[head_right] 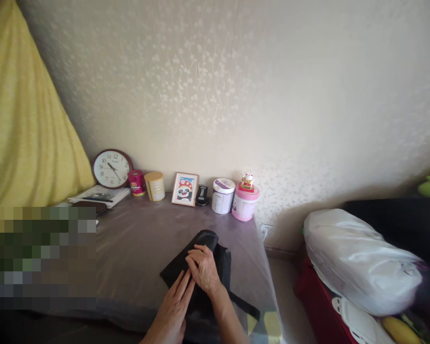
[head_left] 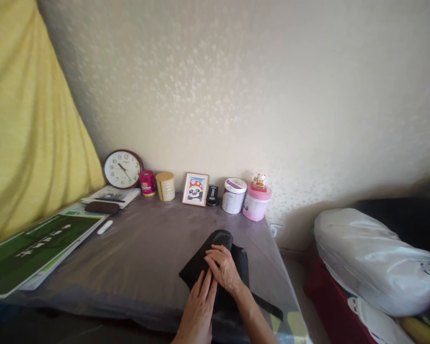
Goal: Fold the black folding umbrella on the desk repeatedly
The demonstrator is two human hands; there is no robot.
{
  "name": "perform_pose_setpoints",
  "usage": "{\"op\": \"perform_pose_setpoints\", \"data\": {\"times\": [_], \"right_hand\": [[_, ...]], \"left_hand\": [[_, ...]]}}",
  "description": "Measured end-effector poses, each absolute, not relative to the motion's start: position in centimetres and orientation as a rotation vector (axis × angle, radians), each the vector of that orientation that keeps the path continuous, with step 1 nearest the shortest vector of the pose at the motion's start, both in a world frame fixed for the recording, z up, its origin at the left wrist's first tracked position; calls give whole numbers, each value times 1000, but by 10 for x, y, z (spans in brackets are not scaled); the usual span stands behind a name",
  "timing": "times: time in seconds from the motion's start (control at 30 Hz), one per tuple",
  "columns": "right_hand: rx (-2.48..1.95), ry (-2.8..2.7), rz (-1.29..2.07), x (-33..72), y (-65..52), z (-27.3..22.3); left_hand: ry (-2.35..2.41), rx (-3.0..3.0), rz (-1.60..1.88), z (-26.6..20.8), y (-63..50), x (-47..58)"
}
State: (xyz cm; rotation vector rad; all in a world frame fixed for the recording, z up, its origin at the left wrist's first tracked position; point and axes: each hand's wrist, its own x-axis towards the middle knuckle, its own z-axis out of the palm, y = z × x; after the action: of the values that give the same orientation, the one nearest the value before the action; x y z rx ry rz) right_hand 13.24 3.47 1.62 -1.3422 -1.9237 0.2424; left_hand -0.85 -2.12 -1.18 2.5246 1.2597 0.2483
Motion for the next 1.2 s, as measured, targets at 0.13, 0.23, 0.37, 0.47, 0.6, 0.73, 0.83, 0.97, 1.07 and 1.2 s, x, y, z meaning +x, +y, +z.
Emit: {"op": "perform_pose_setpoints", "data": {"times": [0.13,0.23,0.37,0.47,0.6,0.73,0.83,0.97,1.07,1.2], "right_hand": [[-1478,-1898,141,151,62,0],[-1607,-1818,96,163,87,-3],[-1766,-1596,10,168,89,5],[-1625,-1576,-36,163,65,8],[-1436,-1817,6,158,40,1],[-1628,-1653,-102,169,36,-7],[-1730,-1658,-92,181,26,-12],[-1918,-1641,-102,193,4,-24],[-1925,-1565,-92,202,-4,-30],[-1787,-1420,74,217,-6,-31]], "left_hand": [[1244,2470,277,-14,-18,-8],[1243,2457,274,-13,-16,-9],[1263,2459,275,-9,-15,-11],[1319,2431,209,-6,-14,-10],[1384,2423,180,-2,-14,-9],[1462,2435,192,3,-12,-9],[1531,2485,133,13,-11,-11],[1615,2537,63,23,-11,-15],[1647,2514,58,20,-8,-19],[1532,2367,220,16,2,-26]]}}
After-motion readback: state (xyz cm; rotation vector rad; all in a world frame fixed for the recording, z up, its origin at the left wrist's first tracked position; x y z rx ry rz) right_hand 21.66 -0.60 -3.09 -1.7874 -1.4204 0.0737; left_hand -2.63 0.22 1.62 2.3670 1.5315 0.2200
